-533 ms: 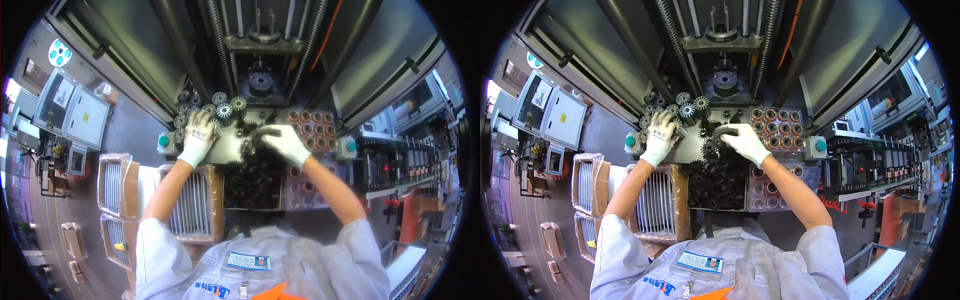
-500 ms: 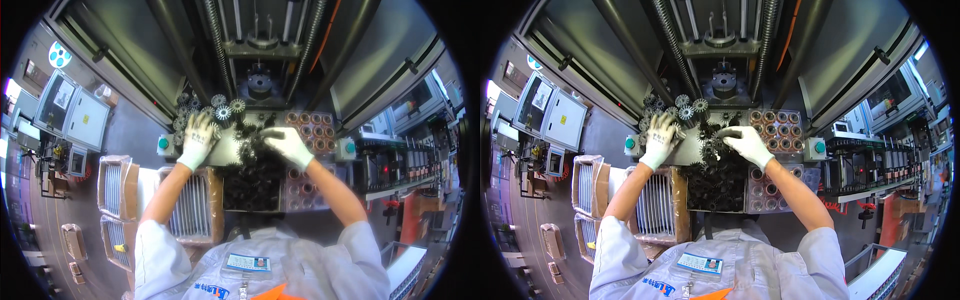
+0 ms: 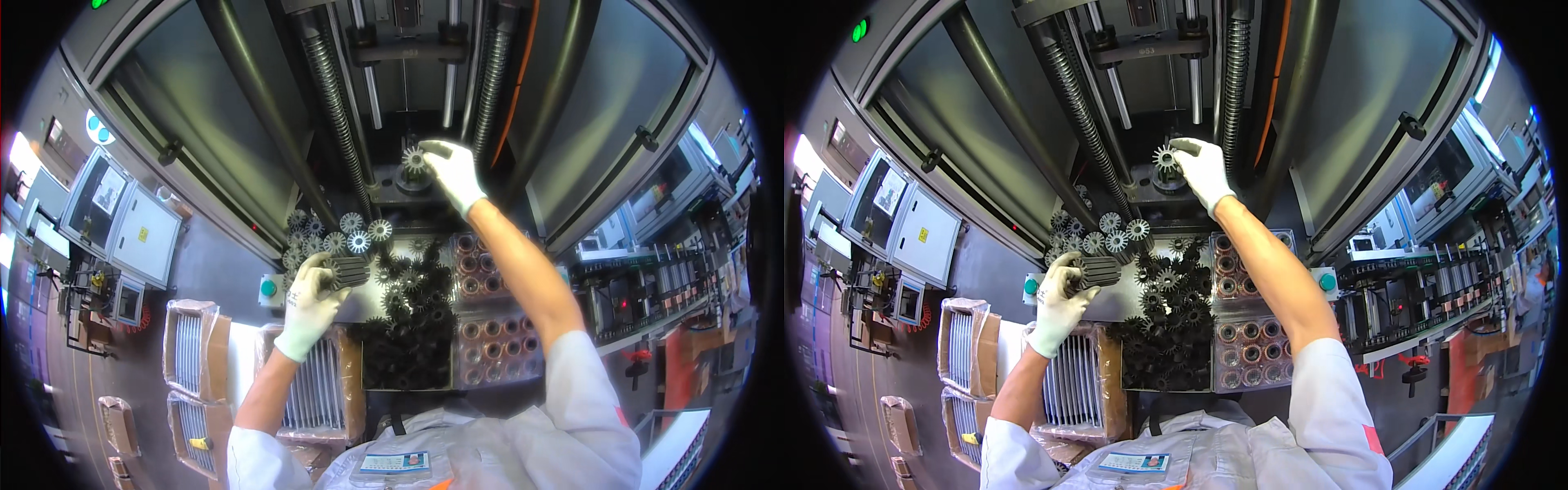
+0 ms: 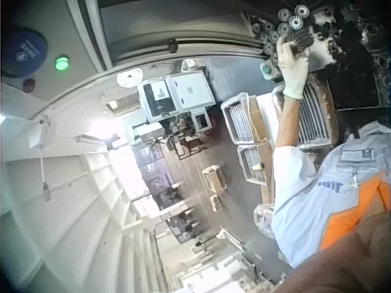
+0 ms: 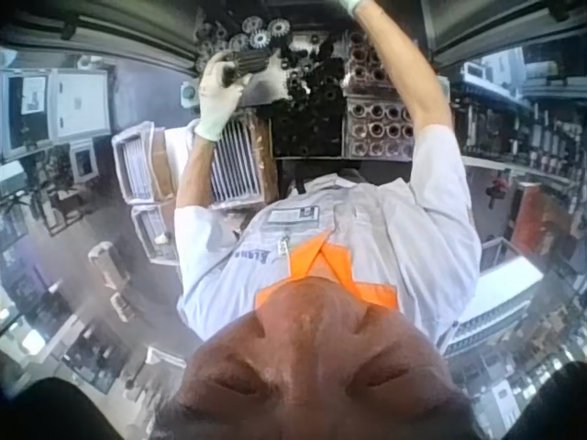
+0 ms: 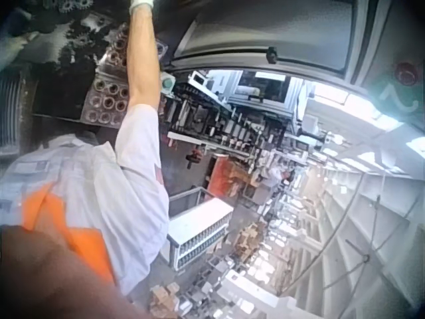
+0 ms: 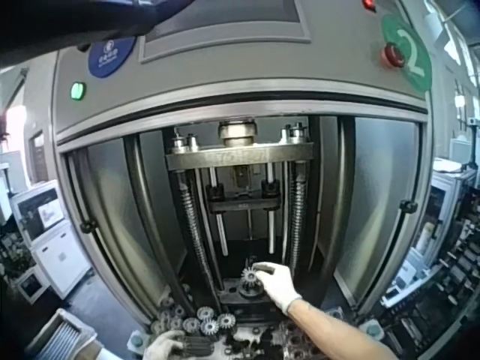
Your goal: The person unboxes parts with a utility knife, then assembles rotor cores, plastic spacers, copper rings, and metal shafts using a press machine. They then place the assembled shafts onto a conveyor track.
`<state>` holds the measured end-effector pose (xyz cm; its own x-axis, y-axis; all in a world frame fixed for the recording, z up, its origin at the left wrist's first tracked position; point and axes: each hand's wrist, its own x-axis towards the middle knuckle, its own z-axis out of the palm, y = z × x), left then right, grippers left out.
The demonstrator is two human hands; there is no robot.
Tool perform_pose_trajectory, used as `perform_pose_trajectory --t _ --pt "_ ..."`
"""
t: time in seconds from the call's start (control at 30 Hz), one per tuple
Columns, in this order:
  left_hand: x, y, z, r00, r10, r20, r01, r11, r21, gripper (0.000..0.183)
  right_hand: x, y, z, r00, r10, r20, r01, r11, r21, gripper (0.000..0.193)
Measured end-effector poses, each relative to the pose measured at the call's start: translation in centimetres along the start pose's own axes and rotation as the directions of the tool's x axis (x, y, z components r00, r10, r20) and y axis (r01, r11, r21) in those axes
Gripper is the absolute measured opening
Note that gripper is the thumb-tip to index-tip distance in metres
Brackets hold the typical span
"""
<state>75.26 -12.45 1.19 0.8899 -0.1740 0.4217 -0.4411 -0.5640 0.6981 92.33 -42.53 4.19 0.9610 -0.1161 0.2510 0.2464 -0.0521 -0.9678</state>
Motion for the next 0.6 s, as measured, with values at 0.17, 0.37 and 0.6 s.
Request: perform_pose_trajectory --t 0.17,0.37,0.6 --pt "1.5 0.7 1.0 0.999 0.05 -0.017 -0.049 0.997 0.052 0.04 4.4 5.8 1.0 0.99 -0.027 -0.142 -0.014 0.96 -0.28 0.027" --pt "6.3 1.5 3.0 1.0 0.011 -0.008 -0.011 0.998 -0.056 0.035 3.0 4.8 0.8 0.987 0.001 -0.163 -0.076 0.889 -0.451 0.031" --pt "17.2 2.4 8.5 0.964 0.218 -0.149 -0.224 0.974 -0.025 0.033 -10.5 4.1 -2.9 0.989 -0.04 0.143 0.111 0.842 -0.528 0.037"
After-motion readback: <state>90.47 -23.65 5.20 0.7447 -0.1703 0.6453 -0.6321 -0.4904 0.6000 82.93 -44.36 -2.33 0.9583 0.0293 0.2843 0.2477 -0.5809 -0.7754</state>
